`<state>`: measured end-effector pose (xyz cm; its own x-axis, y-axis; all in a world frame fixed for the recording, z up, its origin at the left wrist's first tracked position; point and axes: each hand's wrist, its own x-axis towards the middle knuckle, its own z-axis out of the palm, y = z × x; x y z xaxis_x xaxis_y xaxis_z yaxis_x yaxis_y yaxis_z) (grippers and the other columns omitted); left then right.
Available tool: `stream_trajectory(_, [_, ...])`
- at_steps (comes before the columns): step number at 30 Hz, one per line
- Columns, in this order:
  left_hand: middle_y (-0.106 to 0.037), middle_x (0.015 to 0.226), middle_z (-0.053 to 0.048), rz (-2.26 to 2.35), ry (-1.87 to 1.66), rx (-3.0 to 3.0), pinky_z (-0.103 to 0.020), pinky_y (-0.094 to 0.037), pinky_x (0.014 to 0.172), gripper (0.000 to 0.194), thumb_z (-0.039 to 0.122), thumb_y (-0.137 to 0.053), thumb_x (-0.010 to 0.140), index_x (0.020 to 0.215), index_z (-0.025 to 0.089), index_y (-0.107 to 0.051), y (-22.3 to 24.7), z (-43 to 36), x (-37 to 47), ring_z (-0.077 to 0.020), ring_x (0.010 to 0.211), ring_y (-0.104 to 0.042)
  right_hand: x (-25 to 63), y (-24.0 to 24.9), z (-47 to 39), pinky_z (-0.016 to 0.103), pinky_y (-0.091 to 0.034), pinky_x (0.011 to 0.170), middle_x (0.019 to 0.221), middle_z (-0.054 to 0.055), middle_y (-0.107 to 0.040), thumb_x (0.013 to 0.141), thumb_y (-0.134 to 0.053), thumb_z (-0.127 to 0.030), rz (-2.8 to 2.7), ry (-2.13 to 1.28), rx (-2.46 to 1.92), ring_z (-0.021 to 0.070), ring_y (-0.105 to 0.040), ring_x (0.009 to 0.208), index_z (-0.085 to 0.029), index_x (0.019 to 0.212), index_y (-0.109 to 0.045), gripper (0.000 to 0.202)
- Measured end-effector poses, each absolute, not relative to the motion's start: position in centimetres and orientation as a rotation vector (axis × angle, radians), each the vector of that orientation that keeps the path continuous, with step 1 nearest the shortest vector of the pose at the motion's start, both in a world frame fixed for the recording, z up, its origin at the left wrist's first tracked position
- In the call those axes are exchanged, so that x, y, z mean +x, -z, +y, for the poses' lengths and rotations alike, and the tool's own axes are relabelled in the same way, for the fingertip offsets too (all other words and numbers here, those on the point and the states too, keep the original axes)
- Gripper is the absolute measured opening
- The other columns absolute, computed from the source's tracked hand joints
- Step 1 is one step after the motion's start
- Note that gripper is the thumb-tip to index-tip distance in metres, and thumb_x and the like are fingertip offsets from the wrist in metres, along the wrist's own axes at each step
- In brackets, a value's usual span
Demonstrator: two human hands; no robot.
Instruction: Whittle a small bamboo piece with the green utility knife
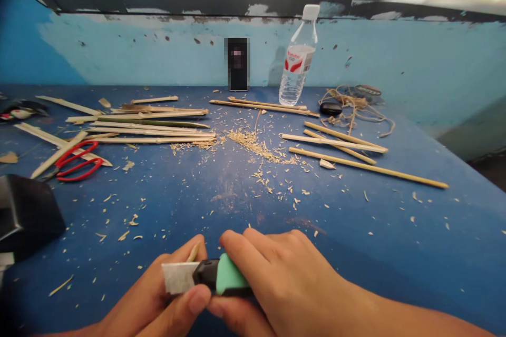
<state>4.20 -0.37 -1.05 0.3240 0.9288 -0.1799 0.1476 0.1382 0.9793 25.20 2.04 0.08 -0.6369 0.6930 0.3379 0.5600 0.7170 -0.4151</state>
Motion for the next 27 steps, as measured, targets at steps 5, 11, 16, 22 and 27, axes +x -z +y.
stream_trajectory(5, [-0.054,0.068,0.0,0.991,-0.646,1.55,-0.029,-0.04,0.059,0.049,0.065,-0.054,0.098,0.072,0.024,-0.062,1.0,1.2,3.4,-0.0163,0.058,-0.043,24.8,-0.4,1.3,0.03,-0.058,0.05,0.095,0.008,-0.081,0.115,-0.02,-0.048,-2.393,-0.253,-1.046,0.0184,-0.076,0.065,-0.018,0.103,-0.063,0.054])
stream_trajectory(11, [-0.055,0.064,0.0,1.01,-0.638,1.495,-0.028,-0.04,0.056,0.049,0.066,-0.052,0.099,0.08,0.023,-0.066,1.3,1.3,3.4,-0.0159,0.057,-0.042,25.0,-1.2,1.0,0.032,-0.06,0.052,0.092,0.007,-0.081,0.115,-0.023,-0.048,-2.417,-0.269,-1.133,0.02,-0.077,0.066,-0.016,0.108,-0.064,0.053])
stream_trajectory(16, [-0.04,0.059,0.002,1.116,-0.725,1.316,-0.027,-0.034,0.048,0.053,0.075,-0.059,0.091,0.075,0.025,-0.064,1.1,0.3,4.4,-0.0157,0.055,-0.027,25.2,-1.2,1.5,0.032,-0.06,0.054,0.096,0.007,-0.081,0.115,-0.02,-0.051,-2.42,-0.408,-1.078,0.0192,-0.077,0.067,-0.017,0.102,-0.064,0.057])
stream_trajectory(22, [-0.046,0.063,0.001,1.159,-0.78,1.361,-0.026,-0.04,0.051,0.055,0.076,-0.061,0.088,0.07,0.025,-0.063,0.9,-0.1,4.7,-0.0157,0.056,-0.031,25.3,-0.9,1.8,0.032,-0.058,0.054,0.097,0.007,-0.081,0.114,-0.021,-0.053,-2.44,-0.502,-1.044,0.0192,-0.077,0.068,-0.018,0.1,-0.066,0.058])
stream_trajectory(27, [-0.05,0.063,0.0,1.159,-0.74,1.526,-0.027,-0.043,0.054,0.052,0.071,-0.055,0.094,0.069,0.026,-0.063,0.7,0.6,4.2,-0.0165,0.056,-0.039,25.1,-1.5,1.7,0.032,-0.059,0.056,0.094,0.004,-0.081,0.115,-0.018,-0.053,-2.431,-0.508,-1.088,0.019,-0.078,0.069,-0.018,0.106,-0.065,0.059])
